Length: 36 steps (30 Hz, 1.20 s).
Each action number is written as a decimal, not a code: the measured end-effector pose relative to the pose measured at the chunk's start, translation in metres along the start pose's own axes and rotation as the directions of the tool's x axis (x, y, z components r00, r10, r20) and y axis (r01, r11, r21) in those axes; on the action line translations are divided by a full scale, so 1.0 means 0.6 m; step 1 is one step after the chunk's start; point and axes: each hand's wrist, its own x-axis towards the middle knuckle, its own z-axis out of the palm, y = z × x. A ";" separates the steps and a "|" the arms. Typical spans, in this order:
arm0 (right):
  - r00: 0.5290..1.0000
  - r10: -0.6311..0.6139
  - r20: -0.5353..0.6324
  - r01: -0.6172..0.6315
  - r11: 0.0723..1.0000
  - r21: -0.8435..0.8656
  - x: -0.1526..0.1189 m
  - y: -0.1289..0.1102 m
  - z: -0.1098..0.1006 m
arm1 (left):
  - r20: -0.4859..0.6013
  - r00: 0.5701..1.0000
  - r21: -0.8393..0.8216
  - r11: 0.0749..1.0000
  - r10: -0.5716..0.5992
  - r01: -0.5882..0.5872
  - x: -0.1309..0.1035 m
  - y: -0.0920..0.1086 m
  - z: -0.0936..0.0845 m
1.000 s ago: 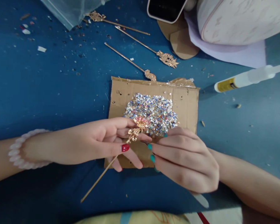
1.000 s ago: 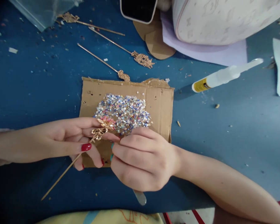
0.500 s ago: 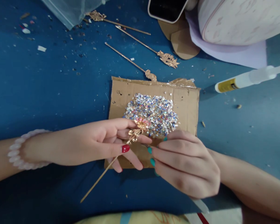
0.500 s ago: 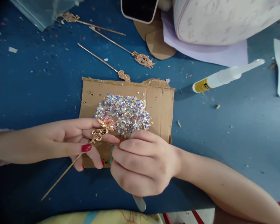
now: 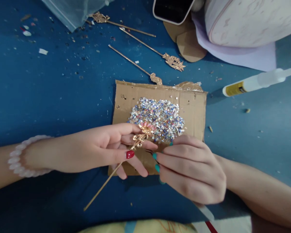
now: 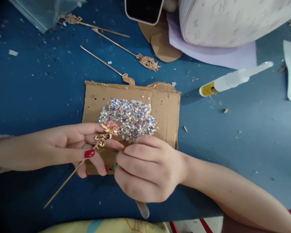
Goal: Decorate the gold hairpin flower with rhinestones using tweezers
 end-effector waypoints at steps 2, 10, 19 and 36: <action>1.000 0.002 0.011 -0.002 1.000 -0.008 0.001 0.000 0.000 | -0.006 1.000 -0.014 1.000 -0.009 0.008 0.000 0.002 0.000; 0.999 0.007 -0.035 -0.007 1.000 -0.013 0.002 -0.002 0.000 | -0.010 1.000 -0.035 0.999 -0.023 0.023 -0.005 -0.003 -0.003; 0.997 0.004 -0.078 -0.002 1.000 0.024 -0.008 -0.003 0.001 | -0.024 0.999 -0.014 0.999 -0.042 0.042 -0.009 -0.005 -0.002; 0.965 0.260 -0.043 -0.249 0.953 0.175 -0.018 0.043 -0.004 | -0.003 1.000 -0.031 0.999 0.011 -0.012 -0.014 -0.009 -0.004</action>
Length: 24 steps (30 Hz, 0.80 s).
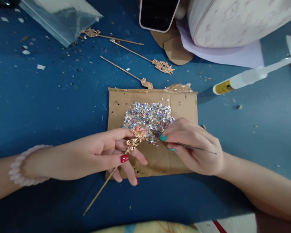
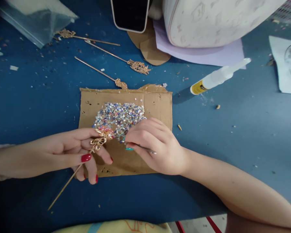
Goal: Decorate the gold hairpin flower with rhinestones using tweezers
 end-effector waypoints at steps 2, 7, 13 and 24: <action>1.000 0.016 0.010 -0.016 1.000 0.000 -0.001 0.000 0.001 | -0.007 1.000 0.010 1.000 -0.009 0.009 0.001 0.001 0.001; 1.000 0.018 0.020 -0.017 1.000 -0.007 0.001 0.000 0.000 | -0.018 0.999 0.039 0.998 -0.049 0.049 0.003 0.006 0.001; 1.000 0.002 0.030 -0.002 1.000 0.012 0.000 0.000 -0.001 | -0.028 0.997 0.049 0.996 -0.072 0.073 0.004 0.009 0.002; 0.999 0.019 0.042 -0.021 0.999 0.038 0.001 0.000 -0.003 | -0.039 0.997 0.067 0.995 -0.071 0.074 0.001 0.004 0.007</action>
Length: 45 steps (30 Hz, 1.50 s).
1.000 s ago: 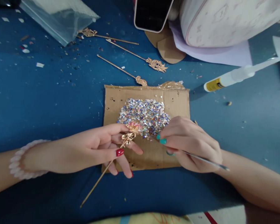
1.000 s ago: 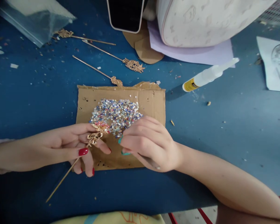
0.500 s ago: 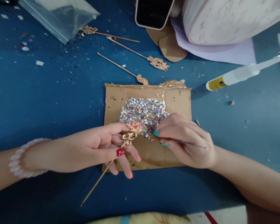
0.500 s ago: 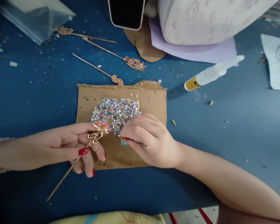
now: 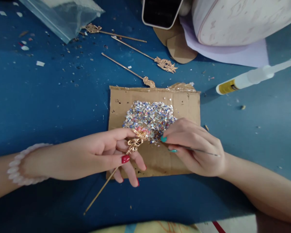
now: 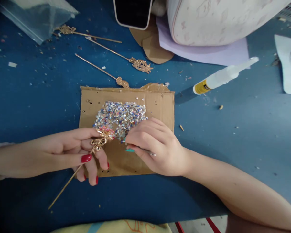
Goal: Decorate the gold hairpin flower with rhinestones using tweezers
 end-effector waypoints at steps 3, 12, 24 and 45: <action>1.000 -0.010 -0.003 0.010 1.000 0.003 0.000 0.002 0.000 | -0.005 1.000 0.021 1.000 -0.016 0.017 0.001 0.001 0.000; 0.999 -0.041 -0.008 0.041 0.999 -0.017 0.000 0.005 -0.003 | -0.028 0.999 0.017 0.999 -0.042 0.043 0.000 0.006 0.006; 0.998 -0.057 0.008 0.057 0.998 0.009 0.001 0.003 -0.001 | -0.098 0.989 -0.018 0.994 -0.112 0.111 -0.008 0.034 0.024; 0.999 0.037 0.025 -0.037 0.999 0.000 0.002 -0.004 -0.005 | 0.005 0.999 0.067 0.997 -0.050 0.050 0.000 0.010 0.003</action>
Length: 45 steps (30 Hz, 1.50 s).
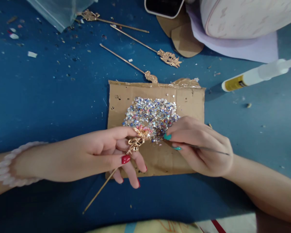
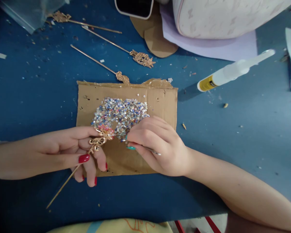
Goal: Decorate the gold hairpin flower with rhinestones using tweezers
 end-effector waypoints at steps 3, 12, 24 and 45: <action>0.999 0.033 0.004 -0.033 0.999 0.005 -0.001 -0.006 -0.002 | -0.008 1.000 0.001 1.000 0.004 -0.004 -0.001 0.002 0.003; 0.999 0.034 0.010 -0.034 0.999 0.018 0.000 -0.008 -0.002 | -0.043 0.999 -0.030 1.000 -0.004 0.003 -0.005 0.009 0.011; 0.999 0.048 0.004 -0.048 0.999 -0.003 0.003 -0.010 -0.002 | -0.098 0.995 -0.059 0.998 -0.035 0.029 -0.010 0.022 0.021; 0.997 0.079 0.000 -0.079 0.997 0.006 0.022 -0.011 0.004 | 0.012 1.000 -0.027 0.999 0.018 -0.018 0.000 0.005 0.002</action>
